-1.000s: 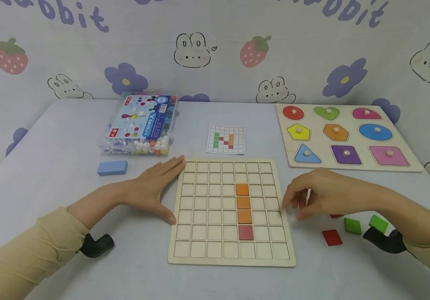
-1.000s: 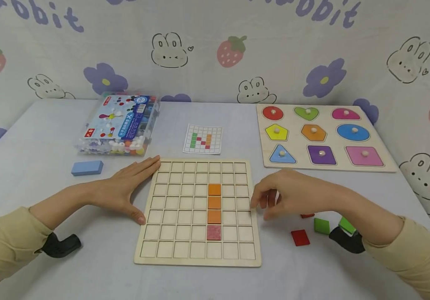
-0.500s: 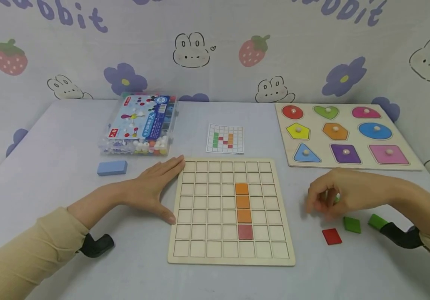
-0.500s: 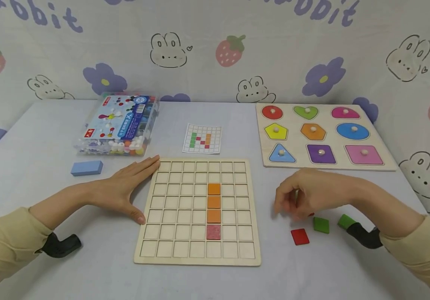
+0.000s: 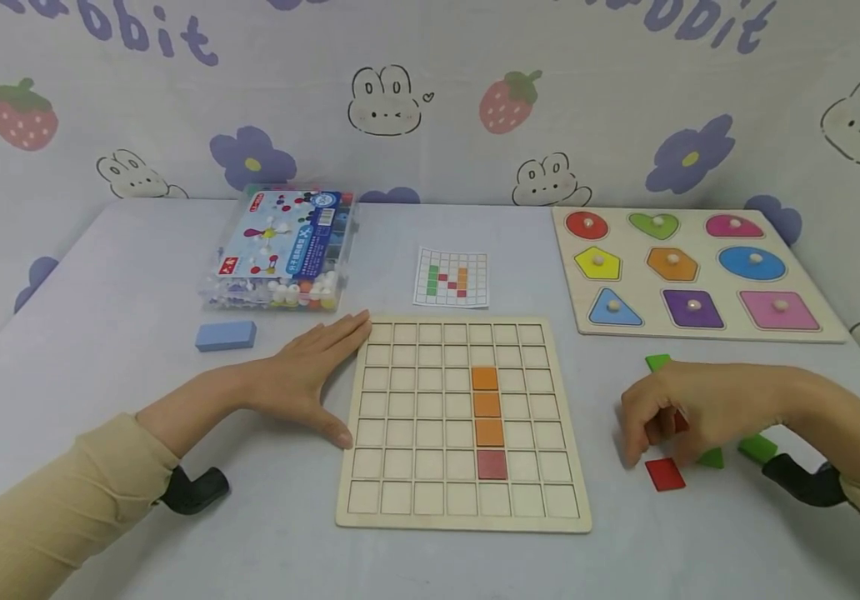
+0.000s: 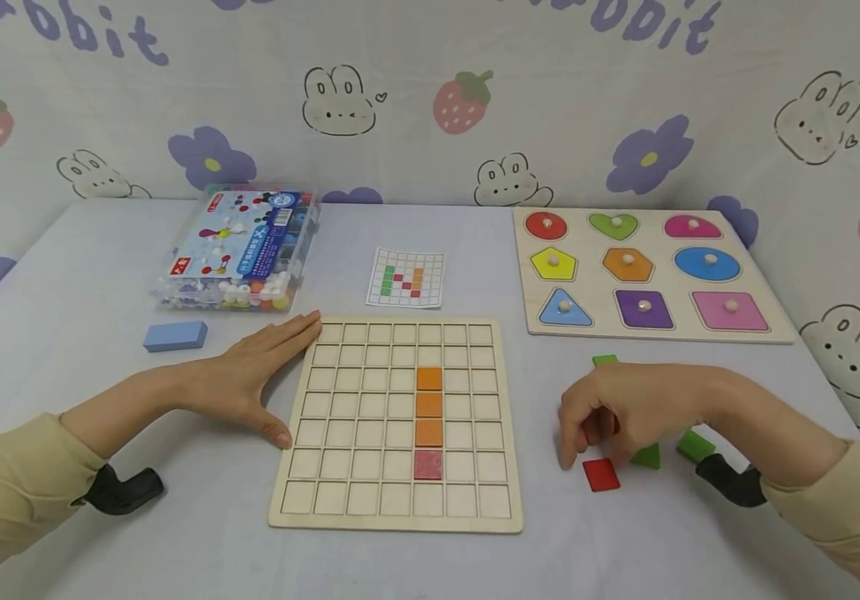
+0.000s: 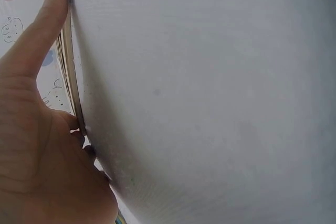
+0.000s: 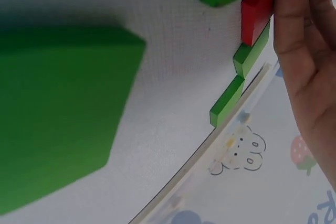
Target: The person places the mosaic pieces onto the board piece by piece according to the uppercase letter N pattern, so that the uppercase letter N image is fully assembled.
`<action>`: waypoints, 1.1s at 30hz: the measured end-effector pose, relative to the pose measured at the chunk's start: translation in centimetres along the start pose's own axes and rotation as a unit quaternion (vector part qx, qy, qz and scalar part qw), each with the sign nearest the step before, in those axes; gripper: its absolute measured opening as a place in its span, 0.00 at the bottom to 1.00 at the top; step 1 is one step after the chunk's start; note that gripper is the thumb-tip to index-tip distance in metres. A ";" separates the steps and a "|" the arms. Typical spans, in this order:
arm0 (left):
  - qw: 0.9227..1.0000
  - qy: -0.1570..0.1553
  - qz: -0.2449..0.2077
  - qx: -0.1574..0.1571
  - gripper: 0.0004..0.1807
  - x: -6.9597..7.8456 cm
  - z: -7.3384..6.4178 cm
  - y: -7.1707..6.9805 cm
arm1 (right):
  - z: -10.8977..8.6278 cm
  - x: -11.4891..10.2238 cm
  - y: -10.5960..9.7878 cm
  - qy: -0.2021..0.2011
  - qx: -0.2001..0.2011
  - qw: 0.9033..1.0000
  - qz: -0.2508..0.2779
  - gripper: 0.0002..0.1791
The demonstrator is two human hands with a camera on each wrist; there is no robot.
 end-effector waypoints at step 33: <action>1.000 -0.001 -0.002 0.000 0.73 0.1 0.0 -0.1 | 0.3 0.8 -0.6 0.076 0.036 0.994 -0.069 0.15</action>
Point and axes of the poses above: each hand's wrist, its own z-axis towards the middle knuckle, its own y-axis out of the palm, x = y × z, the point moved 10 cm from there along z, towards the middle knuckle, and after that the axes turned 15 degrees about -y, right-handed, at the moved point
